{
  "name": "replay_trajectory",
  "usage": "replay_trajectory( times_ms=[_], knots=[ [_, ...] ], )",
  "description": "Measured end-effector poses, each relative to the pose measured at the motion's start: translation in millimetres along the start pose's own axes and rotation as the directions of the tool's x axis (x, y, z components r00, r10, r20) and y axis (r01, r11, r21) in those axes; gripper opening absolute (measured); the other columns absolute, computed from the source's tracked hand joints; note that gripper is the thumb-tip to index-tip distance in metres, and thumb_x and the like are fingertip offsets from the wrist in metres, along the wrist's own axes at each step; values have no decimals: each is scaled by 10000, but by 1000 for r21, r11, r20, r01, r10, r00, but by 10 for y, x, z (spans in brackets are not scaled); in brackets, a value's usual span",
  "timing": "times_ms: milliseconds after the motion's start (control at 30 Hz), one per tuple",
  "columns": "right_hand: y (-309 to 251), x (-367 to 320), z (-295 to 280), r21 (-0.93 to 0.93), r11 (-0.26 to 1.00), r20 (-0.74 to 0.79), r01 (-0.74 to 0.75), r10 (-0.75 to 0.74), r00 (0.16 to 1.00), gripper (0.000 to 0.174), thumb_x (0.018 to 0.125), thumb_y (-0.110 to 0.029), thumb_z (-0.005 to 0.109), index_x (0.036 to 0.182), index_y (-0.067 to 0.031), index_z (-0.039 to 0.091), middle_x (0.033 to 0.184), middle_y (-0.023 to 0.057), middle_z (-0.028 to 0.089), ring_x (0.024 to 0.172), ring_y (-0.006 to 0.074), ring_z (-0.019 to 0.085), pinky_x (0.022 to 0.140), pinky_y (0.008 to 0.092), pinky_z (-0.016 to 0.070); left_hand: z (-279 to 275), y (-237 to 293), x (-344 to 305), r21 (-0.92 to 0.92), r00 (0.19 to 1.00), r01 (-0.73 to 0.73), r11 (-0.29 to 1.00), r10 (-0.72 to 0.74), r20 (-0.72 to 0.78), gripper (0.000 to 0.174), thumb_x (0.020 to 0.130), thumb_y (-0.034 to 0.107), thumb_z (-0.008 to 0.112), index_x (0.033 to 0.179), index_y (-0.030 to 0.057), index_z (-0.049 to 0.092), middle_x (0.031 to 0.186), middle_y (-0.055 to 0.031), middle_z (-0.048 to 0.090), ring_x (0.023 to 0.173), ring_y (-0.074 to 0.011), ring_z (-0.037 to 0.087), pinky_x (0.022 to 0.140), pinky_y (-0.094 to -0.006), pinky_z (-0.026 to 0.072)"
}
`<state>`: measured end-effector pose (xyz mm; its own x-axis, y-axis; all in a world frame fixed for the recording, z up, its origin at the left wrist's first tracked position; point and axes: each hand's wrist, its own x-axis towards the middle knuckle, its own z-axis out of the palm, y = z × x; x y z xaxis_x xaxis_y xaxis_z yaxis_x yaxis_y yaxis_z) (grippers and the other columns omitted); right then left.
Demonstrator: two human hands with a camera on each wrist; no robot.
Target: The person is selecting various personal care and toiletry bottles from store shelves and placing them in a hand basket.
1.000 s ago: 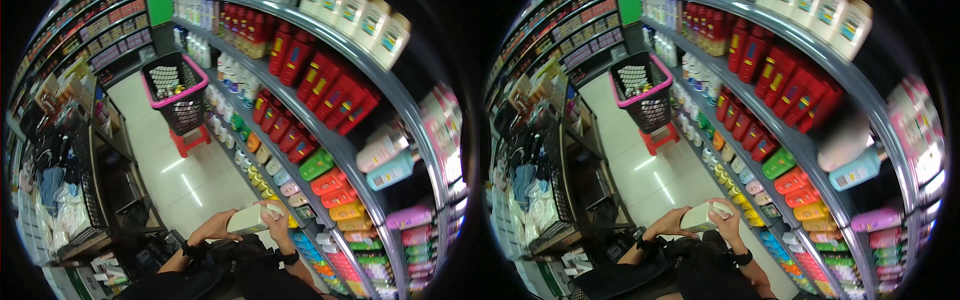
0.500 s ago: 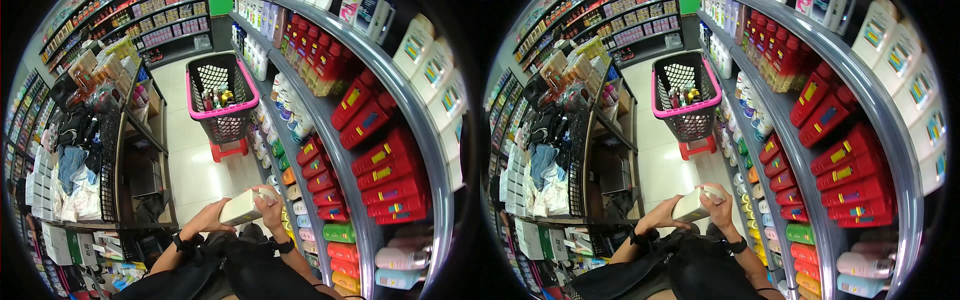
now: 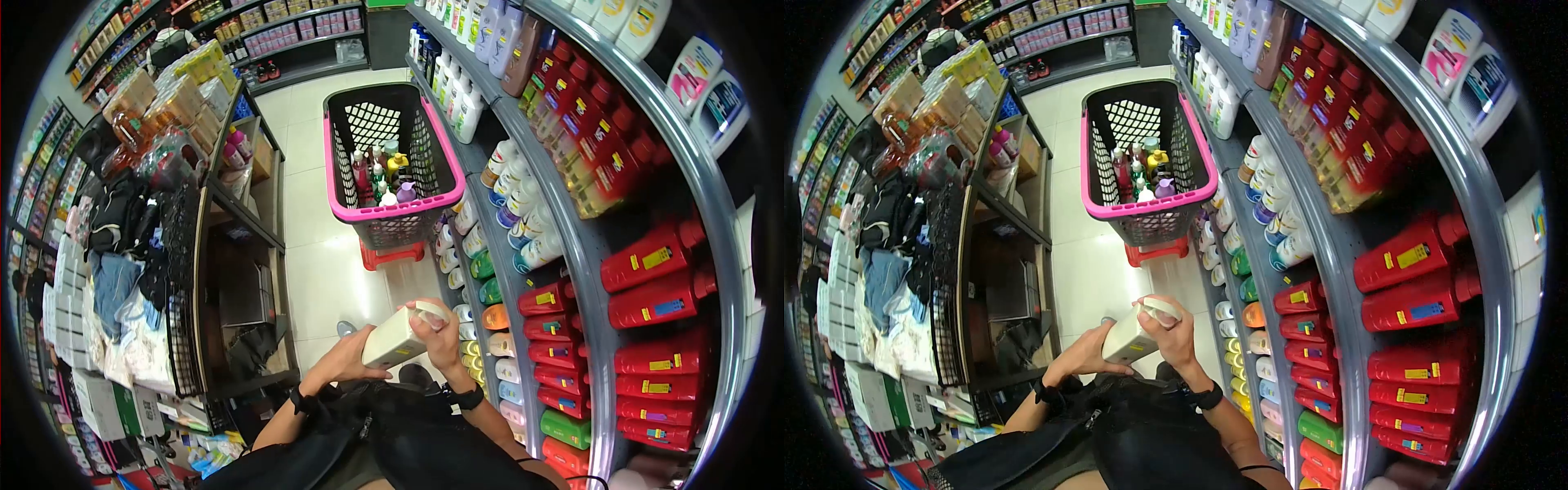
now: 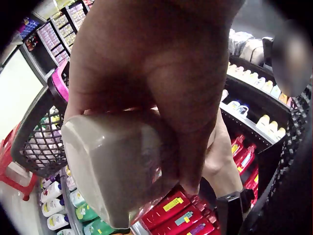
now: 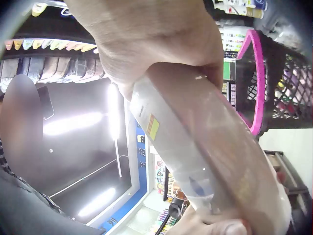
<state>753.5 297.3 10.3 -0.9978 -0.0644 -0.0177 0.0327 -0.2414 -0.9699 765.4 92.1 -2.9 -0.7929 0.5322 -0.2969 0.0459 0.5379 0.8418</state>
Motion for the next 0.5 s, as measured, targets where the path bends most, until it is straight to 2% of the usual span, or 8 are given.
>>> replay_trajectory(
  times_ms=[67, 167, 367, 500],
  knots=[
    [84, 438, 452, 1, 1000, -56, 9, -9, 998, 293, 846, -162, 671, 1065, 22, 611, 1004, 102, 681, 929, 129, 604, 852, 275, 467, -603, -320, 201, -14, 999, -37, 999, 37, 35, 814, 616, 389, 869, 1201, -5, 462, 1069, -237, 627, 1036, -386, 609, 876, -415, 482],
    [65, 731, 672, -11, 999, -80, 45, -45, 996, 288, 846, -154, 675, 1063, 28, 620, 1013, 101, 678, 943, 137, 605, 852, 277, 467, -1000, -387, 313, -6, 996, -78, 997, 78, 41, 818, 606, 393, 878, 1189, -13, 471, 1076, -237, 626, 1045, -376, 611, 888, -404, 479],
    [265, 1636, 1462, -78, 987, -75, 138, -144, 987, 276, 849, -135, 668, 1072, 21, 620, 1049, 104, 667, 959, 133, 598, 863, 276, 463, -2169, -891, 581, 46, 992, -118, 992, 115, 56, 805, 604, 381, 879, 1178, -15, 477, 1068, -236, 631, 1044, -377, 612, 884, -408, 480],
    [319, 2081, 1782, -24, 996, -65, 87, -89, 994, 293, 853, -138, 665, 1095, 17, 607, 1048, 100, 668, 966, 132, 594, 875, 277, 459, -2685, -1144, 727, 59, 993, -95, 994, 90, 83, 796, 603, 380, 870, 1178, -4, 476, 1056, -232, 640, 1028, -376, 619, 881, -412, 484]
  ],
)
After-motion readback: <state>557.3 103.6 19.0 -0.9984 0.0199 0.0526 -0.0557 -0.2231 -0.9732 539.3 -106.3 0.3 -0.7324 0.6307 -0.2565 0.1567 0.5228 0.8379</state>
